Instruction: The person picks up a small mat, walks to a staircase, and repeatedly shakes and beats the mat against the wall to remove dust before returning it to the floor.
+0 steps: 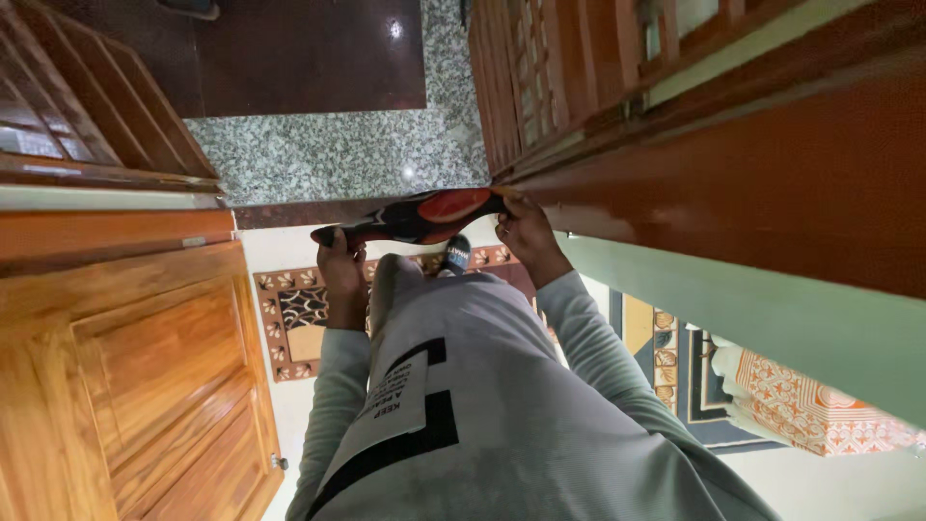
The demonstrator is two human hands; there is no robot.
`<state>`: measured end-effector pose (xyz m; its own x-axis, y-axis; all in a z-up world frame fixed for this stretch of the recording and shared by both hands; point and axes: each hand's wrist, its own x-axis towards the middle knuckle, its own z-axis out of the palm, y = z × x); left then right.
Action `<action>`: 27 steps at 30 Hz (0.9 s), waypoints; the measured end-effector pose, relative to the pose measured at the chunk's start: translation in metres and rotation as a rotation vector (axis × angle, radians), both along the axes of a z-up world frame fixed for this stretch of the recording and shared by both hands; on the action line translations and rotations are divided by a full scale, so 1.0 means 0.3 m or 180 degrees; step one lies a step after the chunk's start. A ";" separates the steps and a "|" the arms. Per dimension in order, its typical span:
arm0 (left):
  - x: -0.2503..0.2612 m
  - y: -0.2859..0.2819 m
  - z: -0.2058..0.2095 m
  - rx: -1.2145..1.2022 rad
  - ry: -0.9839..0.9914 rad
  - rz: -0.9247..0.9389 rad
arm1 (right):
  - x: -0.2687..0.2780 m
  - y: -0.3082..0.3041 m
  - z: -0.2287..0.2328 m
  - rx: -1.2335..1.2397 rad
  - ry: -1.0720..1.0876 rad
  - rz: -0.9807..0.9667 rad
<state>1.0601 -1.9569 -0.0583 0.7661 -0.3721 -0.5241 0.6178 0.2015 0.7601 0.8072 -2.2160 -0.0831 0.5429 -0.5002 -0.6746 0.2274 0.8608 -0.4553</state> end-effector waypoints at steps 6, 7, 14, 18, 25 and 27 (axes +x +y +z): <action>0.264 -0.216 -0.015 0.0300 -0.0078 -0.0235 | 0.226 -0.145 0.003 0.0148 -0.0100 -0.0261; 0.320 -0.261 -0.032 0.0293 -0.0084 -0.0298 | 0.272 -0.177 -0.014 0.0195 -0.0134 -0.0340; 0.817 -0.600 -0.101 0.0326 0.0158 -0.0785 | 0.673 -0.397 -0.075 -0.0032 0.0038 -0.0657; 1.092 -0.835 -0.055 0.0487 -0.0019 -0.1290 | 0.936 -0.523 -0.055 -0.0201 -0.0142 -0.0903; 1.530 -1.144 -0.041 0.0421 -0.0106 -0.1374 | 1.268 -0.842 0.039 0.0161 0.0063 -0.1299; 1.610 -1.209 -0.051 0.0470 -0.0112 -0.1358 | 1.338 -0.954 0.018 0.0124 -0.0013 -0.1170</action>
